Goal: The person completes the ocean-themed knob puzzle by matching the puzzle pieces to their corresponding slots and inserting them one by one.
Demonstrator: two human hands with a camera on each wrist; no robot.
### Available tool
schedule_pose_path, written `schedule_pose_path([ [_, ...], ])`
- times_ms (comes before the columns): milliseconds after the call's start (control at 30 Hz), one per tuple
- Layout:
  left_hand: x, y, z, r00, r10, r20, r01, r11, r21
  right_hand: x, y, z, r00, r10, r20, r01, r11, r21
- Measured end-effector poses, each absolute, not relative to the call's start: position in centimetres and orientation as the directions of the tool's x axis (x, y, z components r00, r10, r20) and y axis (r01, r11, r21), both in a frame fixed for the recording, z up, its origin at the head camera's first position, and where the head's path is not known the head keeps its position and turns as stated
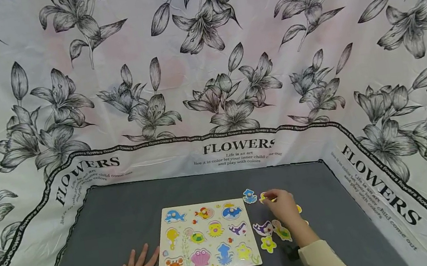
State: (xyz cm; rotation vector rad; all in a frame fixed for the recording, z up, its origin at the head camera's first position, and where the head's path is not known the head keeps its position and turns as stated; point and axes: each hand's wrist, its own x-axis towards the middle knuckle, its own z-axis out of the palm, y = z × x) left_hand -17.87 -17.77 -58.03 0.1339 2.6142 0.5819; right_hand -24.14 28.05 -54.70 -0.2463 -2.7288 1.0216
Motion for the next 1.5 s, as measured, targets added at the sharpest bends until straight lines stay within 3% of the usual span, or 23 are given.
schedule_pose_path([
  [267, -17.8, -18.0, -57.9, -0.891, 0.178, -0.418, -0.019, 0.905, 0.425, -23.4, 30.8, -56.1, -0.881, 0.447, 0.154, 0.286, 0.763, -0.580],
  [533, -17.8, -17.9, -57.7, -0.890, 0.183, -0.418, -0.019, 0.901, 0.434, -23.6, 32.6, -57.4, -0.855, 0.517, 0.047, 0.420, 0.742, -0.523],
  [1233, -18.2, -18.0, -57.8, -0.891, 0.189, -0.412, -0.008, 0.903, 0.430, -23.7, 32.4, -57.1, -0.826, 0.545, 0.143, 0.403, 0.749, -0.526],
  [1500, -18.1, -17.9, -57.7, -0.887, 0.191, -0.420, -0.013, 0.899, 0.437, -23.5, 31.2, -56.3, -0.853, 0.501, 0.144, 0.350, 0.756, -0.554],
])
